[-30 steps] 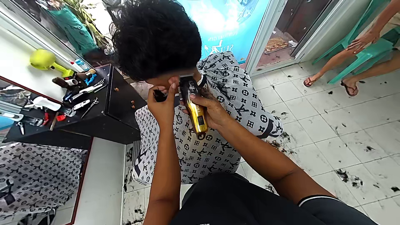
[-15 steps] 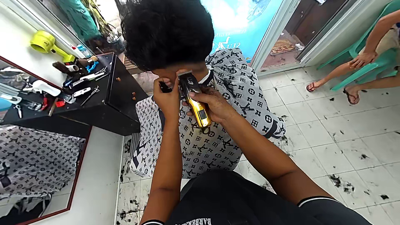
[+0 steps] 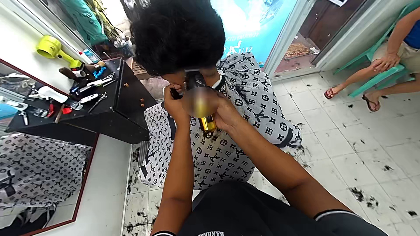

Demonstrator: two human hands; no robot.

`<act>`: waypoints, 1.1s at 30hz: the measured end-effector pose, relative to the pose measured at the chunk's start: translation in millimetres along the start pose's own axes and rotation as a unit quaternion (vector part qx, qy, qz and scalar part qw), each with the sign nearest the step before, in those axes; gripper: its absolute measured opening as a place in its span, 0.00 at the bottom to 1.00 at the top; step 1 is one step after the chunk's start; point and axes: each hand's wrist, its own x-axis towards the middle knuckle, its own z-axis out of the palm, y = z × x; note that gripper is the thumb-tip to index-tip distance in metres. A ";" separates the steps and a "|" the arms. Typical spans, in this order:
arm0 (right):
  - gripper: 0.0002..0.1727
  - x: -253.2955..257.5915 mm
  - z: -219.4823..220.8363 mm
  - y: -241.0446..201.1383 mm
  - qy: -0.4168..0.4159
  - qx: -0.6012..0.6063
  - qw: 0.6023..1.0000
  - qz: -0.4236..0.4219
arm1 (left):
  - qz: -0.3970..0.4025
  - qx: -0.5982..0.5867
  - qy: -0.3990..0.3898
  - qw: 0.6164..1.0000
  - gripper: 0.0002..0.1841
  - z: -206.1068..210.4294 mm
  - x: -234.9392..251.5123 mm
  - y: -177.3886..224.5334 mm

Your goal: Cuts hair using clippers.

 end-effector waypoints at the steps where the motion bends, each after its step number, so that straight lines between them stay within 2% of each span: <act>1: 0.27 -8.9 -3.7 4.0 -0.003 -0.007 1.000 0.018 | 0.002 -0.001 -0.001 1.000 0.15 -1.6 -1.9 2.0; 2: 0.29 -17.2 -6.6 8.9 0.004 -0.006 0.999 0.043 | 0.008 0.002 -0.001 1.000 0.16 -3.2 -2.5 3.0; 4: 0.26 -29.5 -9.9 19.1 0.020 -0.025 0.996 0.078 | 0.012 0.008 -0.009 1.000 0.23 -6.9 -2.0 3.0; 5: 0.29 -34.9 -11.3 23.2 0.012 -0.048 0.995 0.088 | 0.008 0.010 -0.009 1.000 0.25 -7.0 -2.0 1.0; 8: 0.35 -39.8 -14.5 27.7 -0.013 -0.108 0.992 0.067 | -0.010 0.022 -0.009 1.000 0.25 -4.6 -3.5 -0.4; 12: 0.24 -27.6 -12.7 11.7 -0.021 -0.207 0.978 0.018 | -0.017 0.001 -0.014 1.000 0.26 -4.6 0.8 1.9; 14: 0.24 -21.7 -10.6 3.9 0.000 -0.227 0.974 0.025 | -0.008 0.001 -0.013 1.000 0.26 -4.6 2.0 1.6; 16: 0.25 -16.3 -8.9 -2.9 0.012 -0.206 0.978 0.039 | 0.004 0.007 -0.010 1.000 0.24 -3.6 2.2 0.3; 19: 0.24 -2.9 -10.4 -5.4 -0.014 -0.122 0.992 0.024 | 0.012 0.008 -0.001 1.000 0.16 -0.2 3.3 -4.9; 21: 0.24 5.1 -9.5 -6.5 -0.027 -0.108 0.994 0.014 | 0.004 0.011 0.004 1.000 0.14 0.8 3.8 -4.5; 33: 0.23 10.3 1.3 -10.5 -0.022 -0.124 0.992 -0.006 | -0.005 0.021 0.004 1.000 0.14 -0.3 4.1 -4.1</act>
